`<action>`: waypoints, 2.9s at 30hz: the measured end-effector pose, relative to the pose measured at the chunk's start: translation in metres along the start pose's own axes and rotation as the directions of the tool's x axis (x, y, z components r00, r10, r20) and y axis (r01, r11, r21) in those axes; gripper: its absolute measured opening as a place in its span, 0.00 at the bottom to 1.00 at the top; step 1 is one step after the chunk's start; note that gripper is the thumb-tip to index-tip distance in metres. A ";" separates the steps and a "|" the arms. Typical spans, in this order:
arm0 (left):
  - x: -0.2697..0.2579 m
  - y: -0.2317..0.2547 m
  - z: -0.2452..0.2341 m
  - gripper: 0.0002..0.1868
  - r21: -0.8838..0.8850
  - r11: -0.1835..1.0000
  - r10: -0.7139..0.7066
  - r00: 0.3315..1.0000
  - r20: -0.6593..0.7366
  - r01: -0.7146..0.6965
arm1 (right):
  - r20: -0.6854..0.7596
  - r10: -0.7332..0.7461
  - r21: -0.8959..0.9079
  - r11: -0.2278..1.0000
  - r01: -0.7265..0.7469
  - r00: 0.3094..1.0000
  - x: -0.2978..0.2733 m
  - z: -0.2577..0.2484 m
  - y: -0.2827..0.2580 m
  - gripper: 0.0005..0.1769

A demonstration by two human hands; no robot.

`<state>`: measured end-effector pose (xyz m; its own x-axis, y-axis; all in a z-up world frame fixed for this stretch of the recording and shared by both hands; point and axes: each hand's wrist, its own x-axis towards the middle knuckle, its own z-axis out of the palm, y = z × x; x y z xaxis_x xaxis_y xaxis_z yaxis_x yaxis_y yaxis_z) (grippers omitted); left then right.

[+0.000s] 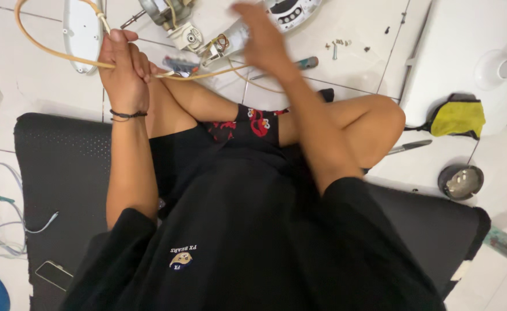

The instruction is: The person sits on a mat and disassembles an electric fan by removing the outer casing and using a screwdriver to loosen screws on the motor and internal components. They handle the motor, casing, and wiring while working on the floor.

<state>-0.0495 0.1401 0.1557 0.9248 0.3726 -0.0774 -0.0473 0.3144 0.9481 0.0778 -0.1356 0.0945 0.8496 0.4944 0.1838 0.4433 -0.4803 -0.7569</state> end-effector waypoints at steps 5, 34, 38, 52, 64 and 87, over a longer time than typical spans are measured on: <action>-0.008 0.005 -0.003 0.18 -0.140 0.990 0.021 1.000 0.006 -0.020 | 0.373 0.011 -0.606 0.760 0.235 0.928 0.025 -0.031 0.109 0.64; 0.045 -0.180 0.052 0.19 -0.503 0.861 -0.344 0.814 -0.469 0.073 | -0.129 -0.234 -0.761 0.647 0.055 0.964 0.041 -0.072 0.100 0.55; 0.085 -0.246 0.032 0.18 -0.691 0.682 -0.585 0.745 -0.320 0.239 | -0.109 -0.140 -0.733 0.680 0.015 0.984 0.065 -0.072 0.112 0.53; 0.031 -0.302 0.080 0.19 -0.687 0.555 -0.819 0.455 -0.350 0.470 | 0.097 0.242 -0.688 0.718 -0.111 0.965 0.104 -0.077 0.169 0.63; 0.121 -0.214 -0.069 0.10 -0.314 0.922 -0.346 0.842 -0.414 0.225 | 0.104 0.149 -0.599 0.799 -0.057 0.983 0.071 -0.081 0.148 0.58; 0.167 -0.145 -0.016 0.51 0.302 0.790 -0.371 0.808 -0.458 0.534 | 0.025 0.469 -0.197 0.868 -0.456 0.883 -0.080 -0.065 0.087 0.22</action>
<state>0.1059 0.1706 0.0000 0.5918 0.5842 -0.5554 0.5702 0.1836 0.8008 0.0668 -0.2638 0.0549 0.9508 0.2290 -0.2086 0.0538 -0.7853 -0.6168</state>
